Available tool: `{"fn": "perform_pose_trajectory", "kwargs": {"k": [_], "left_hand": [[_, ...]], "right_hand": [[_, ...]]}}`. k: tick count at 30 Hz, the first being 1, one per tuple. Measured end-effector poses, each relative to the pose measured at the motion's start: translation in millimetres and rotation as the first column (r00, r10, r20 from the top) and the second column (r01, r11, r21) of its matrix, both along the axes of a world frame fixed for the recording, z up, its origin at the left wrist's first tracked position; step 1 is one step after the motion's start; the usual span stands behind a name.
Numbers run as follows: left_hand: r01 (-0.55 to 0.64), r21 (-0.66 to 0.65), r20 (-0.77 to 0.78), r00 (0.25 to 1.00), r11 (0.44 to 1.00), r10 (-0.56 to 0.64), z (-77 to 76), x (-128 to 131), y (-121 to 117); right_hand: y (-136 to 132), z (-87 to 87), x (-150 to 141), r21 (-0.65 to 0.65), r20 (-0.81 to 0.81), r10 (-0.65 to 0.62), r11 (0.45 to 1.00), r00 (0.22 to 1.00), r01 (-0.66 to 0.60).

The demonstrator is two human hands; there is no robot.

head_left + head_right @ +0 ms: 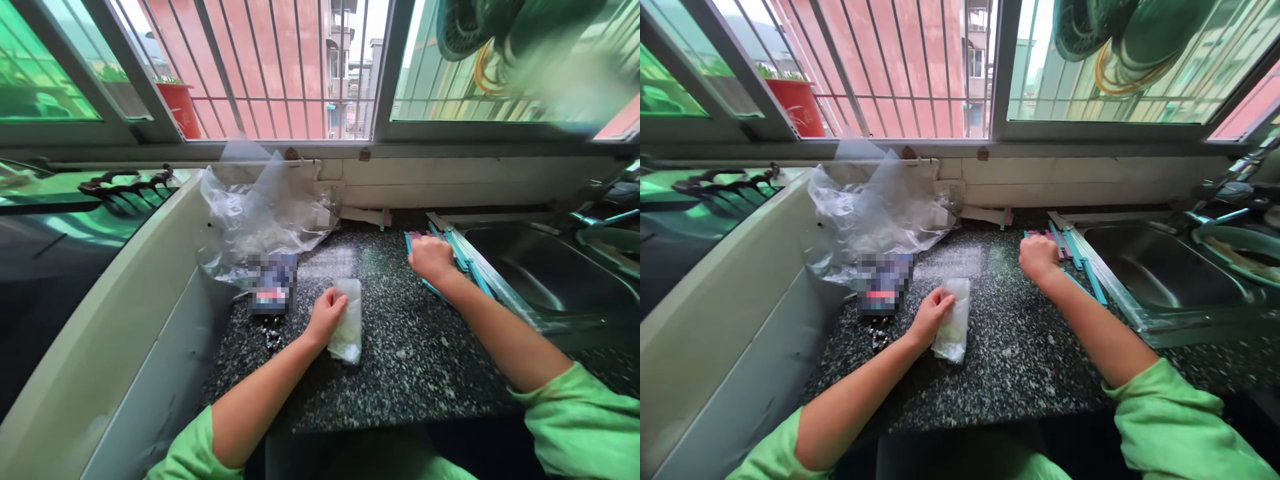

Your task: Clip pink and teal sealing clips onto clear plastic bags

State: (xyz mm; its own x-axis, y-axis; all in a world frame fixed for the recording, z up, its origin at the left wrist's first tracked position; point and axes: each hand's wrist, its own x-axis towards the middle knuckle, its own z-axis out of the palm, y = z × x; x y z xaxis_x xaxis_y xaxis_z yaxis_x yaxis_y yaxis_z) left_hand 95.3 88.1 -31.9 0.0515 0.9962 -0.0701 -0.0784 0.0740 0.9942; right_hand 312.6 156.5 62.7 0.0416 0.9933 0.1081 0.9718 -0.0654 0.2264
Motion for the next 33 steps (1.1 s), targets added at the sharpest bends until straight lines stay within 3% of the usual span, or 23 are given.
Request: {"fn": "perform_pose_trajectory", "kwargs": {"k": [4, 7, 10, 13, 17, 21, 27, 31, 33], "left_hand": [[-0.054, 0.017, 0.028, 0.998, 0.998, 0.053, 0.2, 0.0, -1.0], [-0.135, 0.034, 0.064, 0.989, 0.99, 0.132, 2.3, -2.9, 0.4], [-0.179, 0.033, 0.09, 0.98, 0.983, 0.175, 5.3, -7.2, 3.8], [-0.174, 0.02, 0.107, 0.979, 0.985, 0.171, 8.1, -9.8, 6.2], [-0.129, 0.002, 0.142, 0.982, 0.992, 0.127, 11.4, -9.7, 5.9], [-0.115, -0.023, 0.17, 0.978, 0.993, 0.118, 13.9, -8.8, 4.8], [-0.135, -0.045, 0.16, 0.977, 0.99, 0.141, 16.0, -9.8, 6.2], [-0.122, -0.066, 0.15, 0.98, 0.99, 0.131, 17.5, -9.2, 7.0], [-0.108, -0.077, 0.141, 0.983, 0.991, 0.118, 17.4, -9.0, 7.2]], "right_hand": [[-11.7, -15.3, -55.5, -0.016, -0.031, 0.216, 0.976, 0.976, -0.217], [-13.5, -36.3, -88.2, -0.045, -0.066, 0.255, 0.965, 0.965, -0.258], [-12.2, -46.7, -97.7, -0.072, -0.092, 0.258, 0.962, 0.962, -0.265], [-11.4, -40.4, -77.7, -0.093, -0.11, 0.248, 0.962, 0.963, -0.258], [-13.2, -28.3, -23.5, -0.095, -0.111, 0.218, 0.969, 0.97, -0.229], [-16.2, -41.3, 17.2, -0.074, -0.163, 0.23, 0.967, 0.96, -0.244], [-13.3, -77.6, 30.5, 0.094, -0.273, 0.332, 0.943, 0.903, -0.319], [-12.6, -83.4, 31.6, 0.143, -0.379, 0.352, 0.936, 0.856, -0.322], [-14.5, -83.2, 30.6, 0.184, -0.502, 0.358, 0.934, 0.787, -0.307]]}}
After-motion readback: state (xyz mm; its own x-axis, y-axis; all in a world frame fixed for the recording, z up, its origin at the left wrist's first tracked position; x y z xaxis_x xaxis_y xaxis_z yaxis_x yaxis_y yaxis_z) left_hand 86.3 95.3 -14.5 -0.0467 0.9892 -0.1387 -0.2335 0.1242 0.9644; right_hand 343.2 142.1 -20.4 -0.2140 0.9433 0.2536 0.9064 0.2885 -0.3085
